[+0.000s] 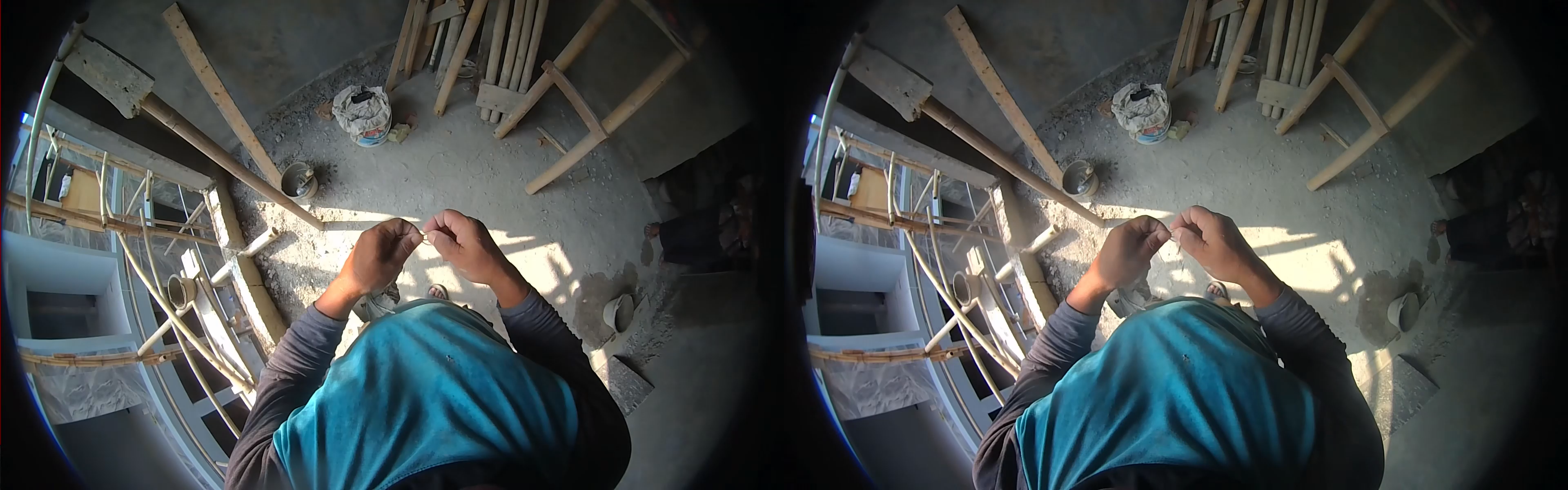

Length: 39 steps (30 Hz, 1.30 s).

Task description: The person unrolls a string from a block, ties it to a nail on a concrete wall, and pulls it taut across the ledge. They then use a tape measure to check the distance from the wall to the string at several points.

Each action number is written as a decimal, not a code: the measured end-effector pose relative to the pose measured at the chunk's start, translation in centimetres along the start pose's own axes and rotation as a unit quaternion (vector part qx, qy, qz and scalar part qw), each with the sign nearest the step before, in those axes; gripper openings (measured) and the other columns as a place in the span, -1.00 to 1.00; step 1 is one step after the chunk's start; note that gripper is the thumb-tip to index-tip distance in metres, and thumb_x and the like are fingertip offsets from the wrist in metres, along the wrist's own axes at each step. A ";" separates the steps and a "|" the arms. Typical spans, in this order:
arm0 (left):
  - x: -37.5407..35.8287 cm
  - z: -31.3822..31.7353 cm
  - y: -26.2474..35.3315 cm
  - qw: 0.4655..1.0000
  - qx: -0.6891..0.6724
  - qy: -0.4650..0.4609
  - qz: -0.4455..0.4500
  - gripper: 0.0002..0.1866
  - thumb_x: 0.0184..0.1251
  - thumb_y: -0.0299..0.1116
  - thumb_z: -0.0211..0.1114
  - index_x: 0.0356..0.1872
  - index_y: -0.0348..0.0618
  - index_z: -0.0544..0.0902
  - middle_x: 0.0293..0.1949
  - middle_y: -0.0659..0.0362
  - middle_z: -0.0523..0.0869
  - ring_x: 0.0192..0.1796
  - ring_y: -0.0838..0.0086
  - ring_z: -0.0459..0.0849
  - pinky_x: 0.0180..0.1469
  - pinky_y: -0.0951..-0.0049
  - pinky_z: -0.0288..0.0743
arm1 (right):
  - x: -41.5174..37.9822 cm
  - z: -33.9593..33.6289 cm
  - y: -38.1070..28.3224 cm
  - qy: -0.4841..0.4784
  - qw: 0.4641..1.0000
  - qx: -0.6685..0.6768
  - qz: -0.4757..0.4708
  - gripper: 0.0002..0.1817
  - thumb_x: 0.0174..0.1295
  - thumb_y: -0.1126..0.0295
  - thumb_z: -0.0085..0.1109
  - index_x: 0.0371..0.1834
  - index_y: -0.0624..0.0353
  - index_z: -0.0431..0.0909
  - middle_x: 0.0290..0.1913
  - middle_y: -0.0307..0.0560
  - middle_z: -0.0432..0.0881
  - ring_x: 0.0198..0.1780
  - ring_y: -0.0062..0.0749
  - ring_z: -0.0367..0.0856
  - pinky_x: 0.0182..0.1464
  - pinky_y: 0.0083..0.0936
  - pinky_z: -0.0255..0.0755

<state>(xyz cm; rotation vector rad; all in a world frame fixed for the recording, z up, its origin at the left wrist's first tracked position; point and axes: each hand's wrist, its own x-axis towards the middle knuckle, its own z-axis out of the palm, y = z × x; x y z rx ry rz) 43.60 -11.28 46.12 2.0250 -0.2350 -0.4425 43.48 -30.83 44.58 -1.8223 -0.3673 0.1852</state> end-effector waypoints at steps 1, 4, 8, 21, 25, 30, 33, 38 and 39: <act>0.1 0.0 -0.2 1.000 0.000 0.000 0.000 -0.79 0.40 -0.29 0.22 -0.26 -0.27 0.59 -0.49 0.25 0.54 -0.44 0.59 0.49 -0.36 0.52 0.39 | 0.0 0.0 0.1 0.005 0.999 0.039 -0.009 -0.91 0.29 0.47 0.10 -0.27 0.26 0.46 -0.39 -0.23 0.52 -0.39 -0.66 0.40 -0.34 -0.60 0.36; 0.1 -0.1 -0.8 0.986 -0.162 -0.038 -0.014 -0.75 0.46 -0.23 0.16 -0.22 -0.24 0.58 -0.48 0.40 0.44 -0.41 0.76 0.31 -0.38 0.66 0.28 | -0.1 0.0 0.5 0.029 0.997 0.071 -0.012 -0.85 0.27 0.41 0.16 -0.25 0.28 0.47 -0.37 -0.10 0.57 -0.37 -0.49 0.49 -0.26 -0.53 0.41; 0.2 -0.5 -0.7 0.968 -0.241 -0.059 -0.035 -0.75 0.46 -0.20 0.16 -0.20 -0.20 0.58 -0.49 0.44 0.44 -0.48 0.79 0.32 -0.43 0.70 0.25 | 0.0 0.1 0.1 0.043 0.998 0.017 -0.049 -0.86 0.26 0.44 0.18 -0.24 0.27 0.48 -0.35 -0.08 0.58 -0.34 -0.43 0.55 -0.24 -0.52 0.43; -0.1 -0.7 -0.4 0.949 -0.308 -0.054 -0.042 -0.76 0.45 -0.21 0.18 -0.19 -0.21 0.60 -0.47 0.39 0.52 -0.47 0.77 0.40 -0.42 0.68 0.31 | 0.2 1.1 -0.1 0.113 0.972 -0.103 -0.178 -0.89 0.24 0.46 0.20 -0.25 0.27 0.56 -0.34 -0.01 0.62 -0.30 -0.22 0.64 -0.26 -0.42 0.49; -0.3 -0.7 -0.5 0.960 -0.275 -0.040 -0.037 -0.76 0.43 -0.24 0.20 -0.17 -0.24 0.62 -0.41 0.39 0.57 -0.39 0.78 0.41 -0.33 0.68 0.32 | 0.0 1.4 0.4 0.104 0.991 -0.001 -0.087 -0.86 0.32 0.40 0.12 -0.24 0.28 0.51 -0.37 -0.14 0.60 -0.38 -0.50 0.56 -0.34 -0.52 0.46; -1.0 -0.9 0.4 0.975 -0.214 -0.025 -0.048 -0.75 0.43 -0.26 0.22 -0.18 -0.29 0.62 -0.35 0.36 0.60 -0.30 0.74 0.44 -0.21 0.64 0.37 | 0.3 1.3 1.2 0.052 0.978 0.202 0.024 -0.79 0.41 0.28 0.01 -0.25 0.21 0.46 -0.40 -0.24 0.55 -0.47 -0.68 0.42 -0.42 -0.63 0.37; -0.8 0.0 -0.8 0.975 -0.220 -0.003 0.007 -0.76 0.40 -0.23 0.24 -0.25 -0.24 0.59 -0.51 0.32 0.56 -0.58 0.71 0.50 -0.52 0.65 0.40 | 0.5 1.7 1.6 0.043 0.944 0.321 0.063 -0.76 0.42 0.23 -0.03 -0.30 0.16 0.45 -0.43 -0.25 0.51 -0.51 -0.67 0.40 -0.46 -0.65 0.33; -1.0 0.2 -1.1 0.977 -0.211 -0.017 -0.013 -0.79 0.41 -0.29 0.22 -0.26 -0.26 0.56 -0.44 0.33 0.55 -0.45 0.72 0.46 -0.38 0.65 0.37 | 0.4 1.8 2.0 0.053 0.891 0.438 0.111 -0.75 0.41 0.23 -0.04 -0.35 0.14 0.46 -0.47 -0.26 0.47 -0.52 -0.61 0.43 -0.48 -0.63 0.32; -1.0 0.2 -1.0 0.975 -0.222 -0.020 -0.025 -0.81 0.42 -0.32 0.21 -0.28 -0.28 0.56 -0.40 0.34 0.55 -0.32 0.72 0.41 -0.26 0.65 0.33 | 0.4 1.9 2.0 0.064 0.884 0.448 0.116 -0.75 0.41 0.23 -0.03 -0.36 0.14 0.47 -0.47 -0.26 0.47 -0.52 -0.61 0.43 -0.48 -0.63 0.32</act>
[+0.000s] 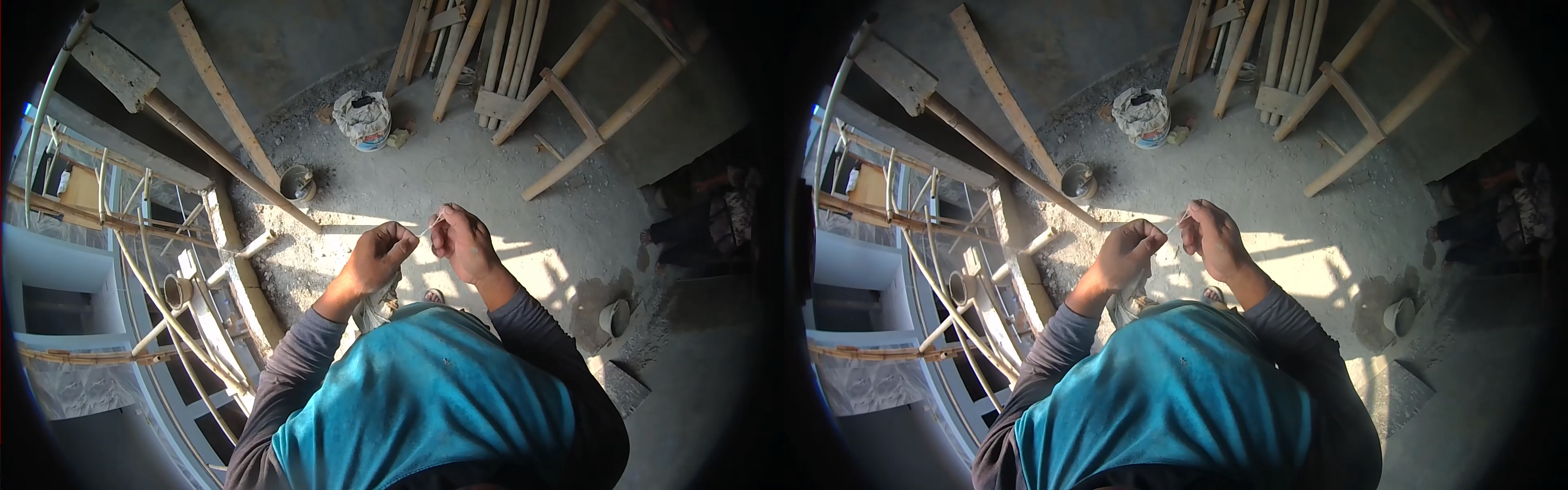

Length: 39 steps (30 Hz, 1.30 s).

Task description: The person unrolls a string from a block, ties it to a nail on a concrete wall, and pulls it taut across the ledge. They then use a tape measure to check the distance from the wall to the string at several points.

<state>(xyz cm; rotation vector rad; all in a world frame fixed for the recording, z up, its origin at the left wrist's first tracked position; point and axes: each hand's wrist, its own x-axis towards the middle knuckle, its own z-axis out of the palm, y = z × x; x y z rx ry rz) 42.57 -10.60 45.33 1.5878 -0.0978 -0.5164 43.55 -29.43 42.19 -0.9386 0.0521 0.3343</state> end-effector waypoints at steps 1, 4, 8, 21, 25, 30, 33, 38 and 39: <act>0.0 0.0 -0.1 1.000 0.000 -0.002 0.001 -0.81 0.42 -0.32 0.21 -0.28 -0.28 0.56 -0.40 0.34 0.55 -0.32 0.72 0.41 -0.26 0.65 0.33 | 0.0 0.1 0.1 0.011 1.000 0.013 0.001 -0.74 0.40 0.23 -0.02 -0.36 0.15 0.48 -0.47 -0.26 0.48 -0.53 -0.60 0.43 -0.48 -0.62 0.32; 0.2 0.0 -0.7 1.000 -0.003 -0.009 -0.003 -0.81 0.42 -0.33 0.20 -0.29 -0.28 0.54 -0.40 0.34 0.54 -0.34 0.72 0.40 -0.27 0.65 0.32 | 0.1 0.0 0.6 0.042 0.999 0.006 -0.008 -0.74 0.40 0.20 -0.01 -0.33 0.14 0.47 -0.44 -0.26 0.48 -0.50 -0.60 0.44 -0.47 -0.60 0.33; 1.0 0.5 -1.2 0.999 0.009 -0.003 0.043 -0.80 0.42 -0.32 0.18 -0.29 -0.27 0.51 -0.44 0.31 0.52 -0.46 0.71 0.44 -0.41 0.65 0.37 | -0.2 0.3 0.8 0.083 0.994 0.069 0.013 -0.73 0.40 0.16 0.00 -0.21 0.15 0.49 -0.35 -0.24 0.53 -0.45 -0.58 0.47 -0.40 -0.56 0.40; 2.4 1.5 0.6 0.995 -0.023 0.053 0.086 -0.86 0.44 -0.36 0.13 -0.24 -0.24 0.50 -0.50 0.33 0.52 -0.61 0.76 0.44 -0.61 0.67 0.34 | -2.2 0.2 2.0 0.223 0.970 0.079 0.060 -0.69 0.27 0.19 0.11 -0.02 0.11 0.48 -0.23 -0.23 0.49 -0.37 -0.53 0.45 -0.29 -0.56 0.41; 2.6 2.2 0.4 0.987 0.040 0.034 0.155 -0.86 0.44 -0.34 0.16 -0.24 -0.21 0.52 -0.51 0.36 0.50 -0.62 0.78 0.39 -0.60 0.70 0.27 | -2.7 0.9 1.2 0.153 0.986 0.018 0.057 -0.57 0.30 -0.01 0.14 0.00 0.09 0.59 -0.19 -0.29 0.56 -0.35 -0.63 0.40 -0.28 -0.63 0.37; 2.9 3.4 0.0 0.994 0.062 0.000 0.094 -0.84 0.44 -0.37 0.16 -0.27 -0.27 0.52 -0.51 0.34 0.49 -0.52 0.77 0.31 -0.50 0.66 0.20 | -2.0 0.3 1.2 0.181 0.983 0.010 0.008 -0.63 0.27 0.06 0.22 0.01 0.04 0.59 -0.16 -0.35 0.60 -0.31 -0.67 0.44 -0.24 -0.63 0.40; 3.9 3.4 -1.2 0.987 0.074 -0.012 0.143 -0.83 0.43 -0.37 0.17 -0.28 -0.28 0.50 -0.47 0.29 0.56 -0.44 0.74 0.40 -0.43 0.65 0.27 | -1.8 0.1 1.3 0.159 0.986 0.057 -0.005 -0.68 0.23 0.08 0.28 -0.13 0.03 0.57 -0.30 -0.39 0.50 -0.31 -0.68 0.43 -0.22 -0.65 0.39; 3.2 4.5 1.3 0.985 0.075 0.048 0.146 -0.73 0.41 -0.35 0.21 -0.01 -0.28 0.43 -0.31 0.25 0.54 -0.64 0.76 0.34 -0.65 0.67 0.14 | -0.7 -2.2 1.7 0.171 0.983 0.023 -0.064 -0.69 0.29 0.10 0.21 -0.10 0.08 0.53 -0.14 -0.26 0.60 -0.20 -0.59 0.51 -0.11 -0.58 0.43; 3.5 4.1 0.4 0.988 0.024 0.070 0.134 -0.67 0.41 -0.34 0.20 0.07 -0.27 0.39 -0.28 0.25 0.52 -0.63 0.76 0.35 -0.67 0.66 0.14 | -0.5 -2.8 1.6 0.185 0.977 0.071 -0.083 -0.72 0.32 0.14 0.17 -0.09 0.10 0.51 -0.13 -0.23 0.60 -0.19 -0.55 0.52 -0.07 -0.55 0.45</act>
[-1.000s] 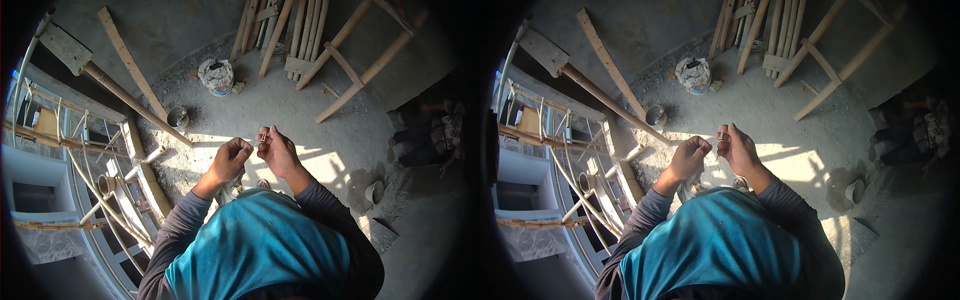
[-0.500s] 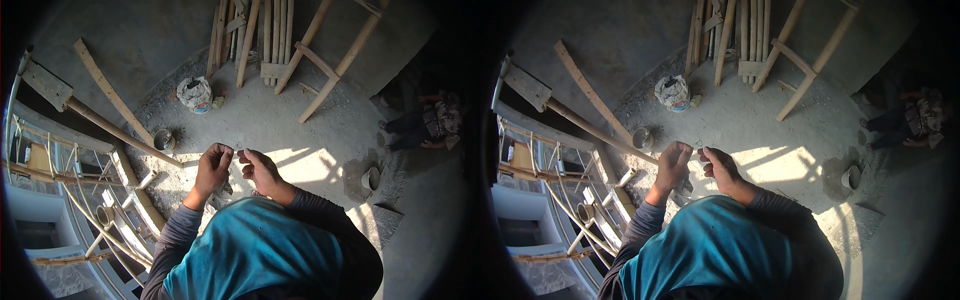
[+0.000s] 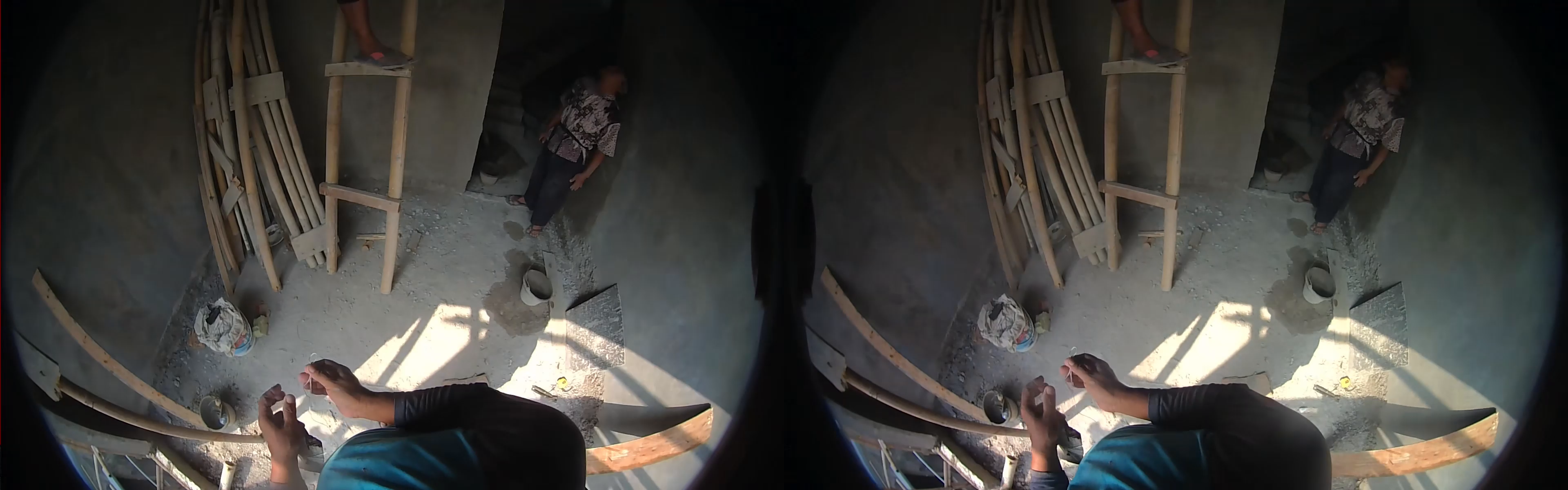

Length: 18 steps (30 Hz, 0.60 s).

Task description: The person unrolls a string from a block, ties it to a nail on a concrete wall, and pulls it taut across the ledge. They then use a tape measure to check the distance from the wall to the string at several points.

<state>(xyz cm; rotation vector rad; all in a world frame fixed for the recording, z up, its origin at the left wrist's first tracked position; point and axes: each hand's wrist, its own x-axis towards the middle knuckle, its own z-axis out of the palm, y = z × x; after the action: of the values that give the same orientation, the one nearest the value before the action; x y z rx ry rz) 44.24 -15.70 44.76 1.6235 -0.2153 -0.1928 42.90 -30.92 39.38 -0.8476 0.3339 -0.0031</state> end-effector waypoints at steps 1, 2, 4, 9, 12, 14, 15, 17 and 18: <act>0.3 -0.6 -0.7 0.998 0.033 0.012 0.054 -0.67 0.43 -0.30 0.19 0.06 -0.27 0.40 -0.33 0.25 0.51 -0.68 0.76 0.32 -0.71 0.65 0.12 | 0.5 -0.5 -0.1 0.018 0.999 0.050 -0.010 -0.74 0.35 0.18 0.14 -0.08 0.12 0.49 -0.13 -0.19 0.60 -0.19 -0.52 0.53 -0.04 -0.52 0.47; 0.4 -1.0 -0.9 0.998 0.029 0.027 0.047 -0.69 0.44 -0.27 0.18 0.02 -0.27 0.43 -0.38 0.26 0.51 -0.71 0.75 0.31 -0.73 0.65 0.12 | 0.5 -0.6 -1.1 0.042 0.996 0.076 -0.012 -0.81 0.38 0.26 0.10 -0.14 0.15 0.46 -0.21 -0.17 0.57 -0.22 -0.48 0.54 0.04 -0.42 0.51; 0.6 -2.5 -2.6 0.998 -0.006 0.050 0.040 -0.70 0.45 -0.18 0.16 -0.16 -0.28 0.52 -0.52 0.26 0.50 -0.79 0.72 0.30 -0.77 0.66 0.16 | 1.8 -2.2 -1.3 0.053 0.989 0.126 -0.052 -0.83 0.37 0.28 0.11 -0.17 0.14 0.46 -0.25 -0.19 0.54 -0.24 -0.48 0.54 0.05 -0.36 0.53; -0.6 -5.7 -2.9 0.989 -0.017 0.058 -0.132 -0.60 0.46 -0.04 0.08 -0.34 -0.22 0.53 -0.48 0.17 0.58 -0.56 0.52 0.49 -0.54 0.52 0.35 | 2.4 -4.6 -4.6 0.086 0.974 0.195 -0.071 -0.90 0.35 0.30 0.14 -0.20 0.02 0.47 -0.35 -0.30 0.46 -0.36 -0.52 0.52 -0.03 -0.23 0.60; -0.9 -10.5 -7.2 0.988 -0.029 -0.034 -0.147 -0.67 0.46 -0.05 0.08 -0.17 -0.14 0.49 -0.36 0.18 0.63 -0.37 0.45 0.61 -0.29 0.44 0.53 | 2.3 -5.7 -6.7 0.188 0.975 0.095 -0.067 -0.87 0.33 0.19 0.18 -0.19 -0.08 0.50 -0.41 -0.39 0.44 -0.53 -0.66 0.33 -0.48 -0.57 0.34; -1.6 -11.8 -9.4 0.980 -0.108 -0.126 -0.106 -0.68 0.48 -0.14 0.06 0.07 -0.11 0.46 -0.32 0.23 0.66 -0.31 0.47 0.61 -0.18 0.44 0.56 | 2.1 -6.3 -7.6 0.216 0.971 0.072 -0.078 -0.87 0.32 0.16 0.19 -0.21 -0.12 0.51 -0.43 -0.41 0.42 -0.58 -0.72 0.25 -0.58 -0.67 0.15; -2.1 -11.0 -8.6 0.981 -0.109 -0.127 -0.104 -0.68 0.48 -0.14 0.06 0.07 -0.11 0.46 -0.32 0.23 0.66 -0.31 0.47 0.61 -0.18 0.44 0.56 | 2.1 -6.6 -7.8 0.215 0.971 0.072 -0.080 -0.87 0.32 0.16 0.19 -0.21 -0.12 0.51 -0.43 -0.41 0.42 -0.58 -0.72 0.25 -0.58 -0.67 0.15; -3.3 -9.9 -7.1 0.971 -0.225 -0.042 -0.074 -0.70 0.47 -0.17 0.08 0.08 -0.09 0.45 -0.42 0.21 0.63 -0.34 0.47 0.59 -0.19 0.45 0.52 | 2.2 -7.5 -8.2 0.229 0.966 0.076 -0.093 -0.86 0.31 0.15 0.20 -0.24 -0.12 0.51 -0.44 -0.42 0.42 -0.59 -0.72 0.24 -0.61 -0.68 0.13; -3.3 -9.9 -7.1 0.961 -0.265 -0.028 -0.070 -0.70 0.43 -0.23 0.14 0.09 -0.07 0.45 -0.39 0.20 0.61 -0.34 0.47 0.56 -0.17 0.42 0.50 | 2.2 -7.8 -8.3 0.236 0.964 0.070 -0.097 -0.86 0.30 0.14 0.21 -0.25 -0.12 0.52 -0.44 -0.42 0.42 -0.60 -0.72 0.23 -0.63 -0.70 0.10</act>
<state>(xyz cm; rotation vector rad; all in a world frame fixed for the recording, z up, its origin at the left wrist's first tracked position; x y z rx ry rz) 43.71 -4.93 38.31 1.0988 -0.0804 -0.3730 43.81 -42.41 40.07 -0.7303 0.6885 -0.4133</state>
